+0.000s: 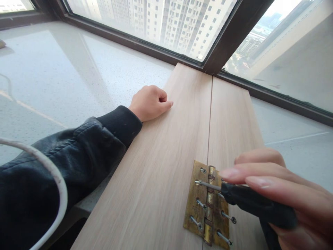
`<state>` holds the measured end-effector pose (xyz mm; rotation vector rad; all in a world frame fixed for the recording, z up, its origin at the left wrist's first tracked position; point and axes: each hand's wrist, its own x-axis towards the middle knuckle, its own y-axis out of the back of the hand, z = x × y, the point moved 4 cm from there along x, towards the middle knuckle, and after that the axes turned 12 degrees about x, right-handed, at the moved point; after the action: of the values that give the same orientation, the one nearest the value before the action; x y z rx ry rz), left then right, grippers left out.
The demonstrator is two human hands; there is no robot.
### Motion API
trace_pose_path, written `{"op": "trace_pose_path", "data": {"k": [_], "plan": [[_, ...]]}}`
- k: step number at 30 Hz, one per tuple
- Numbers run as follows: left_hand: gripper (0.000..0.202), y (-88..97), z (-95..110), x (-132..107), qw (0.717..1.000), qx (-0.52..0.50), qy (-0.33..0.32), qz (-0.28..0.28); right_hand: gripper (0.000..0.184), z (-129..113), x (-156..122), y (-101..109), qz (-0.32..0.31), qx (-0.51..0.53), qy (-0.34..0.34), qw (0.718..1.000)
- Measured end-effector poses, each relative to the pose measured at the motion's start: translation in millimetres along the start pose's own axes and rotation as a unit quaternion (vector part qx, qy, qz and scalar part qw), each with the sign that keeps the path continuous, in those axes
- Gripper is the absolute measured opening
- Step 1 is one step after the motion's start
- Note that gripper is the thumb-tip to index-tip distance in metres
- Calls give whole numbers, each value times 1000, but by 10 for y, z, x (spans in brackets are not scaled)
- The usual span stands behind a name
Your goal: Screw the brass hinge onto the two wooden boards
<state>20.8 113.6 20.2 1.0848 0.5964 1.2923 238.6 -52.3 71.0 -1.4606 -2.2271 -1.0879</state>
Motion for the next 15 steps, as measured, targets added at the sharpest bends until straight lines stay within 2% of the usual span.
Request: {"op": "trace_pose_path", "data": {"k": [4, 6, 9, 10, 13, 15], "plan": [[32, -6, -8, -2, 1000, -1, 0, 3, 33, 13, 48, -10, 0, 49, 7, 999], [32, -5, -8, -5, 1000, -2, 0, 5, 30, -9, 52, -23, 10, 45, -18, 999], [33, -2, -5, -8, 1000, -4, 1, 5, 29, -58, 9, -19, 96, 7, -105, 990], [33, -1, -5, -7, 1000, -4, 2, 6, 29, -87, -4, -24, 119, -5, -113, 986], [33, -2, -4, -1, 1000, -2, 1, 7, 25, -120, 10, -61, 107, -46, -99, 988], [33, -6, -4, 4, 1000, -1, 1, 7, 26, -98, 48, -62, 63, -59, -52, 995]]}}
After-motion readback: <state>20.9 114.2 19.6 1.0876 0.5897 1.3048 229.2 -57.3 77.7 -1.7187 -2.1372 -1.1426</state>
